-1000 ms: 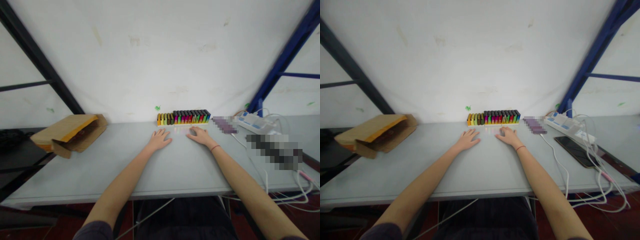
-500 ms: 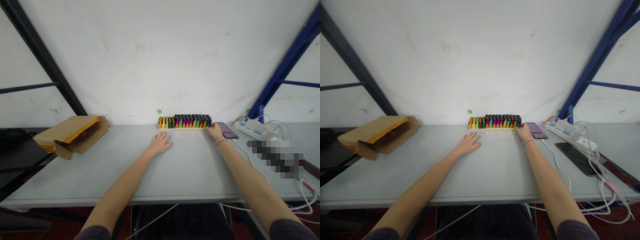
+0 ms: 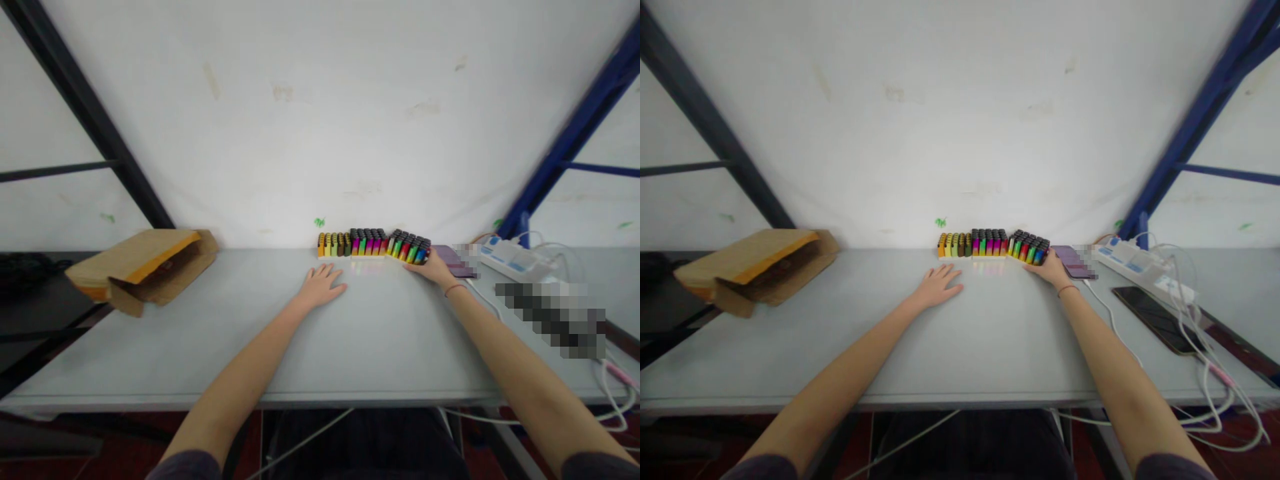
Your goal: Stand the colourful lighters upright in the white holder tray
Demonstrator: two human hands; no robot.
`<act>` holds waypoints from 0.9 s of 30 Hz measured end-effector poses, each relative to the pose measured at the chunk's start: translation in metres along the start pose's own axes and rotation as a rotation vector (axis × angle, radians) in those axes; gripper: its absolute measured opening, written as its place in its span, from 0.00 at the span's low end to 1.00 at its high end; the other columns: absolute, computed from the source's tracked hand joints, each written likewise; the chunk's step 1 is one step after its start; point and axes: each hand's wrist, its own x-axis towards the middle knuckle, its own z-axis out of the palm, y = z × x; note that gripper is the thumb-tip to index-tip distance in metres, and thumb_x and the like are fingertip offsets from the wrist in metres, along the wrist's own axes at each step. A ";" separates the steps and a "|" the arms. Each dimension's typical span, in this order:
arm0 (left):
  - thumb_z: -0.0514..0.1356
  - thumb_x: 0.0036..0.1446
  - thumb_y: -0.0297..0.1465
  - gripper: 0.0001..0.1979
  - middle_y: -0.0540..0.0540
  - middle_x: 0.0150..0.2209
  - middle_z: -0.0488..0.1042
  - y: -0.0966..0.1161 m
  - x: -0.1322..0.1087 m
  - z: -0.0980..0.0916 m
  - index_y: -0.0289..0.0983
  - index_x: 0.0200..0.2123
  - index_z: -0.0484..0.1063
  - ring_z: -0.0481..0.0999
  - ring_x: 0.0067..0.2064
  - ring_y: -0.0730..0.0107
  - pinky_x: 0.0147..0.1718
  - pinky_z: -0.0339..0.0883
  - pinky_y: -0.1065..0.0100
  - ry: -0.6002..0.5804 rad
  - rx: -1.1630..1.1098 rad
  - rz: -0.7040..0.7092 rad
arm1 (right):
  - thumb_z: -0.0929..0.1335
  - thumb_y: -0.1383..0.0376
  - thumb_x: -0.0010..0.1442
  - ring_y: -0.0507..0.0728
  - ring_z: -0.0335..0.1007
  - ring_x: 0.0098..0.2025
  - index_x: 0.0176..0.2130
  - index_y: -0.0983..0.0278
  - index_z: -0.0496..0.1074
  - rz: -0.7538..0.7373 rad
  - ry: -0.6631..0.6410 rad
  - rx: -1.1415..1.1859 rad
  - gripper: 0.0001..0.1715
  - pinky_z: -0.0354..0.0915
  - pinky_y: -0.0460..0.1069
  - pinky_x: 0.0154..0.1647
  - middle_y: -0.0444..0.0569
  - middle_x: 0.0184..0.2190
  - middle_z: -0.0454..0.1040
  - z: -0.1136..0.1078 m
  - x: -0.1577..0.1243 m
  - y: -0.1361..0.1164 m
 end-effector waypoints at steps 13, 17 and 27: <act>0.55 0.70 0.46 0.32 0.34 0.77 0.57 -0.005 0.005 0.005 0.38 0.71 0.66 0.53 0.79 0.45 0.75 0.46 0.41 0.064 -0.129 0.075 | 0.82 0.47 0.45 0.77 0.80 0.57 0.60 0.65 0.73 -0.130 -0.146 -0.097 0.51 0.74 0.69 0.59 0.63 0.55 0.82 -0.046 -0.057 0.015; 0.63 0.63 0.48 0.40 0.31 0.75 0.62 -0.002 0.010 0.009 0.33 0.72 0.65 0.61 0.76 0.47 0.76 0.50 0.50 0.116 -0.363 0.278 | 0.83 0.50 0.46 0.75 0.81 0.56 0.61 0.62 0.74 -0.261 -0.294 -0.010 0.48 0.76 0.65 0.59 0.59 0.56 0.83 -0.042 -0.085 -0.017; 0.78 0.43 0.45 0.50 0.32 0.65 0.76 -0.018 0.000 -0.009 0.33 0.66 0.69 0.75 0.66 0.44 0.68 0.66 0.47 0.059 -0.777 0.365 | 0.85 0.56 0.43 0.72 0.81 0.57 0.61 0.64 0.72 -0.488 -0.517 0.084 0.51 0.75 0.64 0.59 0.59 0.57 0.82 0.021 -0.098 -0.098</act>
